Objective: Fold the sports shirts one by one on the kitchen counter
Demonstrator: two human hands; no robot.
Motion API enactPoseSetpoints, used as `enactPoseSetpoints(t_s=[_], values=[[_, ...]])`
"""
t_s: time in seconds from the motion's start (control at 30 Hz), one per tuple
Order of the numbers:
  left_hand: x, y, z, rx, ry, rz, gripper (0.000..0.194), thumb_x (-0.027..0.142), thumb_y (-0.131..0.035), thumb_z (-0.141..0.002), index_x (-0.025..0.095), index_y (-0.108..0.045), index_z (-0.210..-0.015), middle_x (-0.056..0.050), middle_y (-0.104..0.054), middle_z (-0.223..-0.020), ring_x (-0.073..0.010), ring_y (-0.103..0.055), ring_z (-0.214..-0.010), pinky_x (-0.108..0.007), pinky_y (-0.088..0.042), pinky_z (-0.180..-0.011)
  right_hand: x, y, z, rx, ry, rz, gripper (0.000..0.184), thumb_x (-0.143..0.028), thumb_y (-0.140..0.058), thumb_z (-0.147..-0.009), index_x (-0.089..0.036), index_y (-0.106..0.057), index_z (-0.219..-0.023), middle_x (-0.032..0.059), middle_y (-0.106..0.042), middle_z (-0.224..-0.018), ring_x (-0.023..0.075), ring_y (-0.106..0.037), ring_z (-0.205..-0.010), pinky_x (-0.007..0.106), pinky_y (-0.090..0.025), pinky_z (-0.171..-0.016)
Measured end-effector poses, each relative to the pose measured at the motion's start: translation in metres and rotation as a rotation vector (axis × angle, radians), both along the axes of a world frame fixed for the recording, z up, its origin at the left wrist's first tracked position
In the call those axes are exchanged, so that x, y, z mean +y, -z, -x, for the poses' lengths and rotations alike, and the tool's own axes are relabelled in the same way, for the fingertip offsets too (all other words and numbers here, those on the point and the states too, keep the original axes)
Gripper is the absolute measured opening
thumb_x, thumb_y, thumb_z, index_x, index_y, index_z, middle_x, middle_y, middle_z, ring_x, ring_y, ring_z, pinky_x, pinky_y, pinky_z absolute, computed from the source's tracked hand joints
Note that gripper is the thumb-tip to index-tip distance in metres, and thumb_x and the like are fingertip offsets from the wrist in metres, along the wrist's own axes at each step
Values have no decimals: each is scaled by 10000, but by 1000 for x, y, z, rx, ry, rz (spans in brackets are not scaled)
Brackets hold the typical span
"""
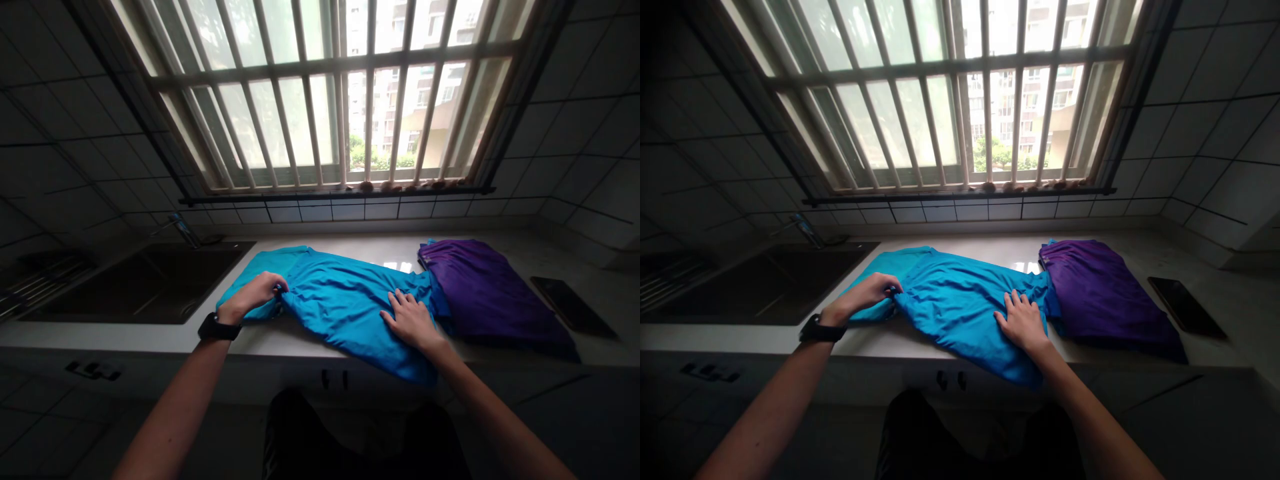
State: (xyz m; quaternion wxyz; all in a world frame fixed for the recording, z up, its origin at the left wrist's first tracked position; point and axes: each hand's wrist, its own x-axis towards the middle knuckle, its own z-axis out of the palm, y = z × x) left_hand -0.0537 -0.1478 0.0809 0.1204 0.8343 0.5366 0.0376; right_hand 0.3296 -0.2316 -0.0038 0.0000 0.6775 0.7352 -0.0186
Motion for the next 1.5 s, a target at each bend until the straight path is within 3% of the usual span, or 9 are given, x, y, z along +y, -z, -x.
enactPoseSetpoints(t_s=[0.23, 0.43, 0.63, 0.73, 0.87, 0.97, 1.07, 1.3, 1.5], values=[[25, -22, -21, 141, -17, -362, 345, 45, -437, -893, 176, -754, -848, -113, -726, -1084, -205, -669, -991, -314, -530, -947, -4, -4, 5, -5, 14, -55, 627, -532, -351, -1060, -162, -535, -1531, 174, -547, -1550, 365, -497, -1366, 486, -428, -1057], [72, -50, -54, 118, -38, -514, 381, 78, -370, -983, 158, -739, -1035, -122, -684, -1212, -211, -591, -1214, -310, -470, -1085, -37, -14, 35, 16, 54, -72, 553, -534, -363, -1058, -173, -722, -1275, 203, -682, -1292, 375, -596, -1198, 484, -462, -963], [79, -30, -54, 268, -76, -468, 448, -5, -333, -942, 118, -722, -1127, -110, -689, -1243, -202, -589, -1219, -379, -267, -1270, -43, -20, 34, 193, -46, -52, 490, -413, -309, -1092, -216, -756, -1047, 136, -733, -1135, 285, -666, -1081, 370, -471, -916], [53, -1, -58, 298, -161, -394, 516, 13, -337, -929, 132, -646, -1324, -152, -657, -1324, -249, -621, -1214, -378, -449, -1121, -7, -24, 14, 297, -2, -62, 422, -329, -329, -1079, -203, -705, -1222, 124, -715, -1225, 253, -668, -1130, 317, -468, -948], [22, 38, -73, 312, -289, -178, 464, 281, -472, -987, 153, -599, -1414, -193, -641, -1352, -336, -633, -1229, -423, -518, -1015, 74, -32, 9, 369, 66, -9, 445, -301, -400, -1048, -143, -628, -1396, 152, -668, -1382, 255, -627, -1271, 281, -455, -1024], [20, 62, -77, 199, -397, -214, 512, 421, -437, -1029, 161, -598, -1440, -202, -590, -1452, -360, -600, -1297, -455, -504, -1052, 132, -38, 26, 373, 121, 25, 461, -239, -462, -1008, -112, -612, -1425, 179, -653, -1421, 273, -620, -1298, 289, -474, -1028], [29, 80, -69, 68, -446, -302, 489, 373, -420, -1040, 156, -611, -1436, -176, -588, -1478, -326, -590, -1324, -422, -490, -1087, 172, -40, 50, 343, 210, 27, 416, -179, -521, -956, -69, -670, -1328, 246, -658, -1372, 334, -625, -1287, 346, -511, -992], [39, 97, -57, -89, -440, -385, 431, 309, -484, -1000, 145, -663, -1357, -164, -659, -1383, -326, -640, -1245, -436, -522, -1041, 229, -29, 75, 437, 244, 83, 340, -298, -575, -955, -142, -740, -1208, 210, -741, -1121, 318, -701, -1048, 432, -571, -869], [43, 102, -54, -184, -442, -386, 428, 286, -509, -975, 147, -665, -1348, -174, -655, -1380, -340, -642, -1251, -463, -525, -1050, 261, -19, 78, 720, 168, 69, 255, -278, -633, -916, -137, -753, -1091, 164, -747, -987, 336, -702, -1053, 456, -569, -893]])
